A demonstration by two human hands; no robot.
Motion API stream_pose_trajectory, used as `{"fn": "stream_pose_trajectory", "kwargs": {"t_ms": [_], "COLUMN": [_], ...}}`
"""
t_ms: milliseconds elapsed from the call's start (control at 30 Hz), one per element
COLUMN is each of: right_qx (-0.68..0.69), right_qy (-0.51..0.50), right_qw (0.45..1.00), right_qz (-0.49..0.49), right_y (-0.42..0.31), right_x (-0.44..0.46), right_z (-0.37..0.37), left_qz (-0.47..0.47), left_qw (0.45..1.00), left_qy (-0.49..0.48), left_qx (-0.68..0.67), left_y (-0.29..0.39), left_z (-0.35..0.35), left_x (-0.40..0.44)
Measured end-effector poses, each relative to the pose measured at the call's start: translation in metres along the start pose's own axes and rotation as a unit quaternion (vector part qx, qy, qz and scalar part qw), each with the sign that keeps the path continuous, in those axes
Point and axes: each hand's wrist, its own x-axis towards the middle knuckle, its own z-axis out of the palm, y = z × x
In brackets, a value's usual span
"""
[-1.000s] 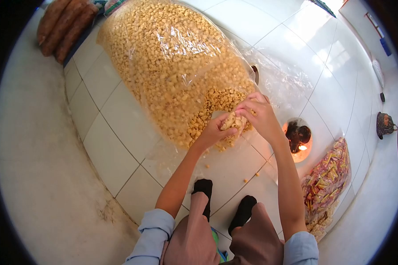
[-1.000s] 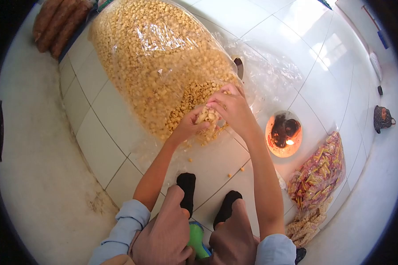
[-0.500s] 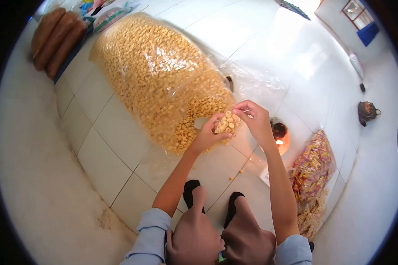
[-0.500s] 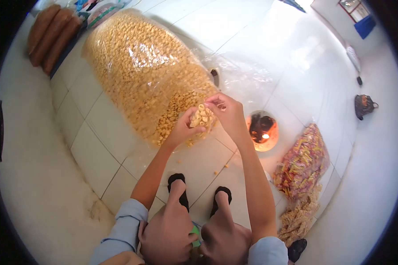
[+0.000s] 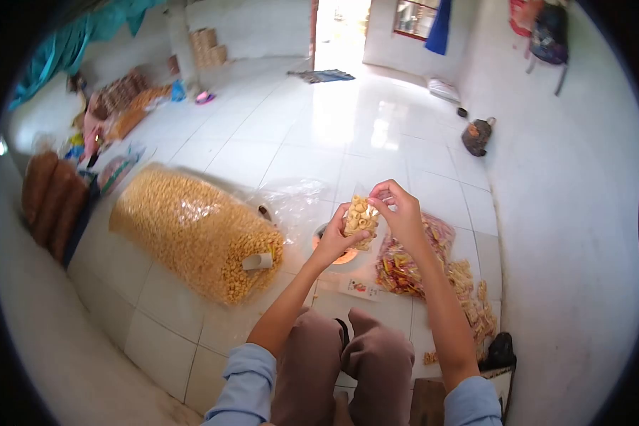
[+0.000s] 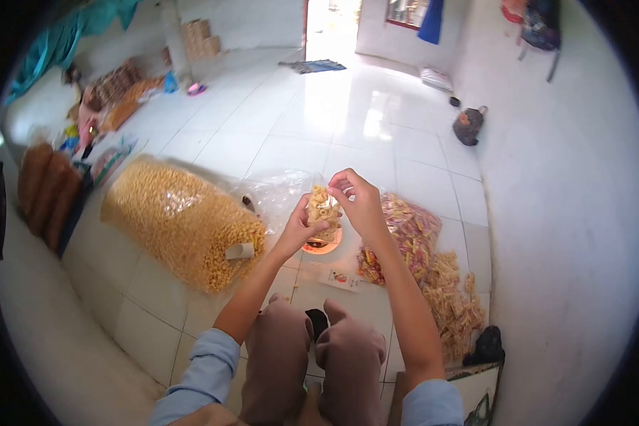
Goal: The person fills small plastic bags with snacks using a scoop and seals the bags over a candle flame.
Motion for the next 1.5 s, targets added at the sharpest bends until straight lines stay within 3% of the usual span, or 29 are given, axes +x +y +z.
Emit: {"fn": "stream_pose_trajectory", "kwargs": {"t_ms": [67,167,233,300,367,400,500,567,633,700,767,833,867,933,1167,1267,1333,1367,1433,1500], "right_qx": [-0.012,-0.049,-0.073,-0.063,-0.045,-0.044,-0.009,0.011,0.041,0.009,-0.036,-0.231,-0.223,-0.358,-0.438,-0.388,-0.231,-0.234,-0.073,-0.092], "right_qy": [0.027,0.056,0.064,0.067,0.030,0.030,0.037,0.137,0.151,0.065,0.036,-0.023,-0.028,-0.010,-0.052,0.000,0.055,0.059,0.116,0.131], "right_qw": [0.999,0.996,0.993,0.994,0.998,0.997,0.996,0.987,0.974,0.942,0.939,0.932,0.933,0.899,0.860,0.894,0.906,0.907,0.919,0.939], "right_qz": [0.013,-0.042,-0.073,-0.053,0.044,0.061,0.084,0.085,0.164,0.330,0.340,0.279,0.282,0.253,0.255,0.224,0.351,0.344,0.371,0.304], "right_y": [-0.002,0.007,0.019,0.044,0.080,0.098,0.161,0.207,0.262,0.308,0.359,0.393,0.405,0.418,0.432,0.415,0.381,0.362,0.320,0.269], "right_x": [-0.016,-0.034,-0.047,-0.060,-0.071,-0.075,-0.097,-0.107,-0.130,-0.159,-0.194,-0.217,-0.224,-0.231,-0.228,-0.216,-0.197,-0.185,-0.157,-0.124], "right_z": [-0.035,-0.076,-0.091,-0.097,-0.098,-0.097,-0.082,-0.070,-0.056,-0.040,-0.013,0.011,0.021,0.036,0.049,0.041,0.025,0.012,-0.021,-0.057], "left_qz": [-0.006,-0.026,-0.051,-0.092,-0.119,-0.093,-0.189,-0.202,-0.204,-0.195,-0.221,-0.236,-0.244,-0.252,-0.240,-0.239,-0.230,-0.222,-0.192,-0.155], "left_qw": [0.999,0.992,0.986,0.984,0.970,0.979,0.970,0.972,0.974,0.969,0.962,0.953,0.944,0.940,0.937,0.946,0.948,0.950,0.956,0.962], "left_qy": [-0.049,-0.125,-0.131,-0.137,-0.160,-0.153,-0.119,-0.099,0.003,0.014,0.006,0.000,-0.012,-0.011,-0.025,-0.004,-0.001,0.001,-0.001,-0.005], "left_qx": [0.008,0.017,0.095,0.073,0.139,0.100,0.097,0.074,0.100,0.151,0.160,0.192,0.221,0.229,0.253,0.220,0.219,0.220,0.221,0.223], "left_y": [0.001,-0.014,-0.026,-0.046,-0.074,-0.098,-0.175,-0.230,-0.268,-0.299,-0.319,-0.331,-0.336,-0.342,-0.347,-0.343,-0.328,-0.318,-0.302,-0.274], "left_z": [0.036,0.073,0.091,0.096,0.092,0.087,0.057,0.040,0.027,0.013,0.000,-0.011,-0.016,-0.021,-0.022,-0.020,-0.014,-0.011,-0.006,0.003], "left_x": [0.008,0.029,0.036,0.039,0.044,0.043,0.041,0.035,0.024,0.011,0.004,-0.001,-0.004,-0.003,-0.003,-0.003,0.000,0.004,0.006,0.018]}}
